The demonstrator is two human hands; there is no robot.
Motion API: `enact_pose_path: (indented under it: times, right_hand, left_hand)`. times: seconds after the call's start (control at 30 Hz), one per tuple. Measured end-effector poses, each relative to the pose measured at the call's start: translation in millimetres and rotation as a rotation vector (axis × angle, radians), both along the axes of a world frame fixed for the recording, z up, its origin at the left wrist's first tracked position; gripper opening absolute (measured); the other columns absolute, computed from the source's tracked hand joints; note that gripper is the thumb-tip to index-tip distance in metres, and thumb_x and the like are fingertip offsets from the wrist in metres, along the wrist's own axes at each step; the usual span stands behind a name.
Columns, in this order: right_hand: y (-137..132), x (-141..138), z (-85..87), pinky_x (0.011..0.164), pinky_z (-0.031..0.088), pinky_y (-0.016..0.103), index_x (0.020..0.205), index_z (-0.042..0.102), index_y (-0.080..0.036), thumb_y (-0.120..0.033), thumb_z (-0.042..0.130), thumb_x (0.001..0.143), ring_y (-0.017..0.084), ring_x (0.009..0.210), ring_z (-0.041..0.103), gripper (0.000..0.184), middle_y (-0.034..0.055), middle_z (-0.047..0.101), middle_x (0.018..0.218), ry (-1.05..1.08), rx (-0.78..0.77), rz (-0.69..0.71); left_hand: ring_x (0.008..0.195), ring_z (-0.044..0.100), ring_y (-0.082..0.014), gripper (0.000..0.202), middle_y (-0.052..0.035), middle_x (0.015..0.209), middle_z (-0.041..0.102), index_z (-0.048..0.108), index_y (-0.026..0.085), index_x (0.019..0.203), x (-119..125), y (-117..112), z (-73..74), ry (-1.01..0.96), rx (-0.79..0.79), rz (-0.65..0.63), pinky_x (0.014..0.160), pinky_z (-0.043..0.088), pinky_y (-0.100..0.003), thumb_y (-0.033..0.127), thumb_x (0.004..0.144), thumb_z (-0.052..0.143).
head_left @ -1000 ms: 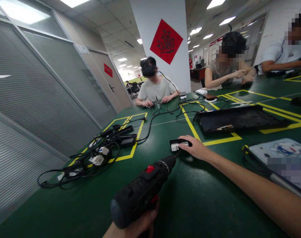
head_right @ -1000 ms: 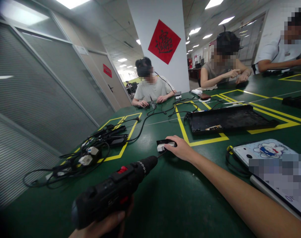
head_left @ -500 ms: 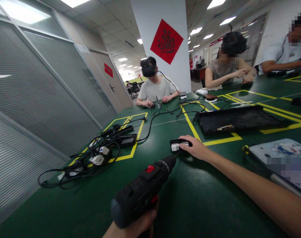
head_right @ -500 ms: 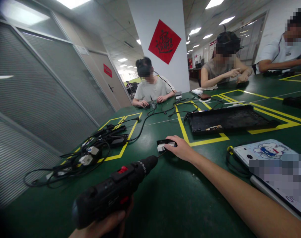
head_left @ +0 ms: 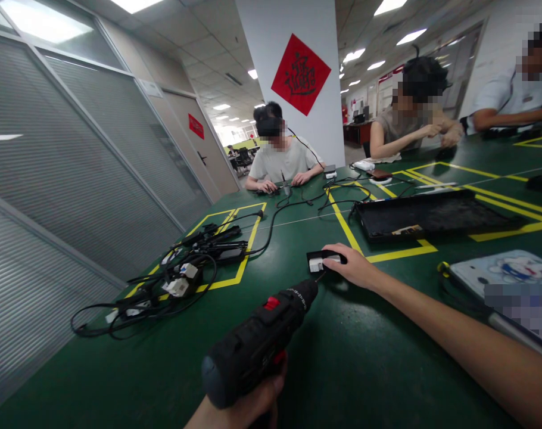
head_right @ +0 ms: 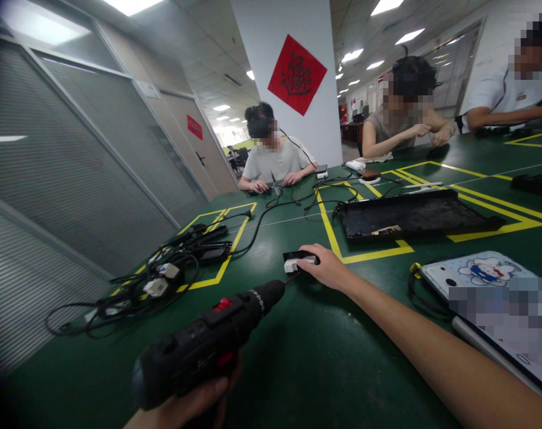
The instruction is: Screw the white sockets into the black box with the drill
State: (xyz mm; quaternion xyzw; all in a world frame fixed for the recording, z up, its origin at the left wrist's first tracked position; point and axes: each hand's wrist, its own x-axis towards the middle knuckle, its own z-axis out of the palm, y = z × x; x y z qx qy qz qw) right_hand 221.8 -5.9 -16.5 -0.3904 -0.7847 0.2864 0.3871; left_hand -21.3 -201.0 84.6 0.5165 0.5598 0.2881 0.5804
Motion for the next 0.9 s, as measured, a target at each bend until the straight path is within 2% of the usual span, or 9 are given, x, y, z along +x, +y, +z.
enact_pose_path:
  times: [0.4,0.63,0.77,0.9]
  right_hand:
    - [2,0,-0.9,0.084,0.04,0.028,0.115,0.056,-0.023,-0.035,0.056,0.09,0.016,0.093,0.053,0.028,0.0013,0.054,0.107,0.002,0.012,0.003]
    - [0,0,2.1,0.083,0.04,0.028,0.115,0.056,-0.022,-0.034,0.056,0.09,0.017,0.094,0.053,0.029,0.0022,0.054,0.107,-0.002,-0.001,-0.004]
    - [-1,-1,2.6,0.083,0.04,0.028,0.115,0.056,-0.022,-0.033,0.056,0.09,0.017,0.094,0.053,0.028,0.0027,0.054,0.107,0.005,0.003,0.0]
    - [-1,-1,1.5,0.083,0.04,0.027,0.115,0.056,-0.022,-0.034,0.056,0.09,0.017,0.093,0.053,0.028,0.0024,0.054,0.107,0.003,0.011,-0.005]
  left_hand:
    - [0.059,0.065,-0.019,0.029,-0.0079,0.08,0.069,0.064,0.015,0.098,-1,-3,-0.8,-0.006,-0.025,0.031,0.059,0.056,-0.031,0.029,0.074,0.065]
    - [0.079,0.067,-0.0247,0.023,-0.0069,0.079,0.069,0.068,0.017,0.091,-5,1,-7.7,0.127,0.121,0.056,0.072,0.056,-0.032,0.023,0.069,0.066]
    - [0.082,0.066,-0.025,0.022,-0.0091,0.086,0.07,0.069,0.016,0.087,-9,4,-10.7,0.202,0.197,0.055,0.077,0.054,-0.032,0.02,0.066,0.066]
    - [0.079,0.066,-0.0253,0.026,-0.0076,0.079,0.07,0.068,0.018,0.092,-8,4,-10.8,0.243,0.198,0.061,0.075,0.055,-0.032,0.022,0.066,0.066]
